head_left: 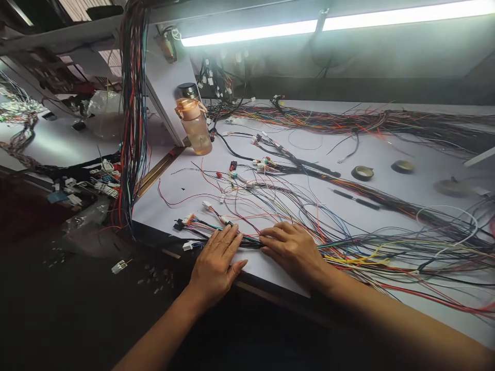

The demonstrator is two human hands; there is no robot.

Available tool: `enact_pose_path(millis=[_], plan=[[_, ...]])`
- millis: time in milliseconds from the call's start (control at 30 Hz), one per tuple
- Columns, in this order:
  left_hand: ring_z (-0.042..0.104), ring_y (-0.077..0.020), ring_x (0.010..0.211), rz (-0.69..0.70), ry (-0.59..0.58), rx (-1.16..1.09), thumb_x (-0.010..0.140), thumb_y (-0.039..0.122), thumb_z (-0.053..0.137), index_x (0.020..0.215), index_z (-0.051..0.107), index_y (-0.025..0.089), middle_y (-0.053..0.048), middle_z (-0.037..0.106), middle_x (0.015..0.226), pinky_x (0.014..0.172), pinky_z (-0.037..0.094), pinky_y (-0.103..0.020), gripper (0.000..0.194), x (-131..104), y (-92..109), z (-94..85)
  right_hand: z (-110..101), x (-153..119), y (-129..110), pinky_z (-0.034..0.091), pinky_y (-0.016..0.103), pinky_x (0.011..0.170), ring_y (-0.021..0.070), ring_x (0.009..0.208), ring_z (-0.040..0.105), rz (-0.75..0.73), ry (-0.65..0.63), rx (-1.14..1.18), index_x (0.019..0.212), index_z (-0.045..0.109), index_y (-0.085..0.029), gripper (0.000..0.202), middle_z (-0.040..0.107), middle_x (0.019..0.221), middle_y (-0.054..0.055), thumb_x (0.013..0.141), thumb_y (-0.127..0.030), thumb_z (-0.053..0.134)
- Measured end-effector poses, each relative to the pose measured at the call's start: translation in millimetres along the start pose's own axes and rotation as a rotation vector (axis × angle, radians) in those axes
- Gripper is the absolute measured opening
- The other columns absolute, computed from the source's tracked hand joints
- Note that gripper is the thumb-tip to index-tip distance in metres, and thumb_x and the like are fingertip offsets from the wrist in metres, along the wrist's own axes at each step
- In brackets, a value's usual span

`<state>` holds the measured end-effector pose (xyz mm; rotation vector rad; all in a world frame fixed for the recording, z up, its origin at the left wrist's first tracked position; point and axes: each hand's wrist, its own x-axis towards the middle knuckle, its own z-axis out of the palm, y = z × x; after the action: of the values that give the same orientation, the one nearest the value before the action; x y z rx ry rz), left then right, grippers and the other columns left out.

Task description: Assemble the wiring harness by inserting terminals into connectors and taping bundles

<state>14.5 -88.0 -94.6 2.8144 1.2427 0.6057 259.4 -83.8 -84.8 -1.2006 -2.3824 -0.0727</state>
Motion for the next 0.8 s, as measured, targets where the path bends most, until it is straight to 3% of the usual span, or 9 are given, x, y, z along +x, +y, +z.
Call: enact_pose_path(millis=[167, 233, 367, 533, 667, 800], plan=[[0.044, -0.0302, 0.134, 0.016, 0.051, -0.027, 0.089, 0.032, 0.056, 0.152, 0.024, 0.03, -0.009, 0.044, 0.148, 0.109, 0.038, -0.053, 0.07, 0.5, -3.3, 3.4, -8.2, 4.2, -2.9, 0.04, 0.034, 0.08, 0.0177, 0.094, 0.061, -0.009, -0.04, -0.029, 0.103, 0.07, -0.024, 0.019, 0.072, 0.11, 0.001, 0.093, -0.035, 0.058], [0.045, -0.0307, 0.134, 0.028, 0.071, -0.039, 0.089, 0.031, 0.056, 0.152, 0.022, 0.032, -0.009, 0.044, 0.148, 0.11, 0.037, -0.054, 0.071, 1.7, -5.5, 5.7, -24.0, 8.4, 5.5, 0.041, 0.033, 0.081, 0.0168, 0.096, 0.062, 0.016, -0.058, -0.007, 0.108, 0.068, -0.023, 0.025, 0.071, 0.113, 0.003, 0.096, -0.037, 0.051], [0.045, -0.0313, 0.134, 0.027, 0.091, -0.077, 0.088, 0.032, 0.056, 0.151, 0.024, 0.035, -0.007, 0.042, 0.15, 0.111, 0.034, -0.055, 0.071, 4.5, -6.9, 7.8, -70.9, 5.0, 45.4, 0.045, 0.033, 0.079, 0.0172, 0.096, 0.064, 0.234, -0.021, 0.012, 0.11, 0.068, -0.021, 0.028, 0.072, 0.112, 0.005, 0.099, -0.031, 0.045], [0.045, -0.0325, 0.133, -0.026, 0.075, -0.121, 0.088, 0.031, 0.057, 0.149, 0.027, 0.041, -0.003, 0.039, 0.152, 0.113, 0.033, -0.056, 0.069, 5.2, -3.2, 5.9, -106.0, -36.5, 87.4, 0.047, 0.033, 0.081, 0.0185, 0.094, 0.066, 0.351, -0.067, 0.003, 0.1, 0.07, -0.018, 0.023, 0.073, 0.101, 0.006, 0.096, -0.028, 0.049], [0.047, -0.0336, 0.13, -0.055, 0.06, -0.115, 0.088, 0.031, 0.058, 0.149, 0.03, 0.04, -0.006, 0.045, 0.145, 0.113, 0.034, -0.055, 0.068, 4.1, -3.0, 6.1, -110.1, -78.8, 85.8, 0.045, 0.033, 0.083, 0.0182, 0.095, 0.065, 0.336, -0.138, -0.012, 0.096, 0.069, -0.019, 0.019, 0.072, 0.1, 0.005, 0.095, -0.029, 0.053], [0.048, -0.0336, 0.129, -0.031, 0.069, -0.067, 0.09, 0.032, 0.055, 0.148, 0.032, 0.035, -0.011, 0.049, 0.137, 0.11, 0.036, -0.054, 0.063, 3.7, -4.4, 7.5, -109.7, -118.5, 77.0, 0.043, 0.035, 0.084, 0.0205, 0.101, 0.063, 0.392, -0.185, -0.107, 0.106, 0.068, -0.022, 0.02, 0.07, 0.111, 0.006, 0.092, -0.032, 0.057]])
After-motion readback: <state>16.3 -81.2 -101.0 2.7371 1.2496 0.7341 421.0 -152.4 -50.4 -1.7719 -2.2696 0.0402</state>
